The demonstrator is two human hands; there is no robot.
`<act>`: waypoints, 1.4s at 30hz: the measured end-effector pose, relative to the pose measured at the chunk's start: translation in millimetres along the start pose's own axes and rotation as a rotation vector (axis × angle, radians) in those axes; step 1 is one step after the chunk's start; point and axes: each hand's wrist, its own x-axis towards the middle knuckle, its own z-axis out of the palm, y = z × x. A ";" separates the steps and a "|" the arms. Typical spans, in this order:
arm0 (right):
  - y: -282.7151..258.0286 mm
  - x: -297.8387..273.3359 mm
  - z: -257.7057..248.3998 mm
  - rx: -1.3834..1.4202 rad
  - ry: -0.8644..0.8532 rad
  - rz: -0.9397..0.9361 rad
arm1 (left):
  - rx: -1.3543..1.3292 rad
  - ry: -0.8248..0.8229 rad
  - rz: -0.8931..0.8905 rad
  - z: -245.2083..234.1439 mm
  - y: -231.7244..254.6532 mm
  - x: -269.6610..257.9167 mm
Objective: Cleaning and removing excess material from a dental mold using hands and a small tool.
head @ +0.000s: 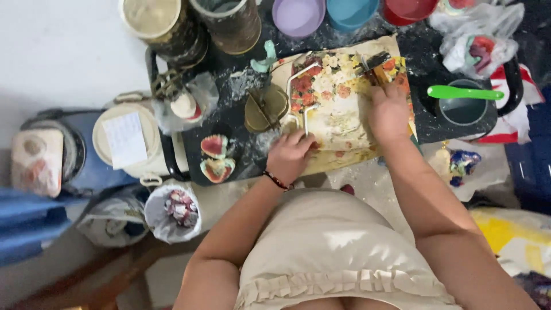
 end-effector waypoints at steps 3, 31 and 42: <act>-14.9 4.0 7.3 -0.052 -0.013 0.079 | 0.061 -0.013 0.036 -36.3 -1.7 16.3; 4.8 62.8 -6.7 -0.119 0.123 0.069 | 0.156 -0.577 -0.336 -37.4 9.3 23.7; -10.1 38.6 74.2 0.369 0.008 -0.227 | 0.035 -0.491 -0.447 -78.9 33.3 16.6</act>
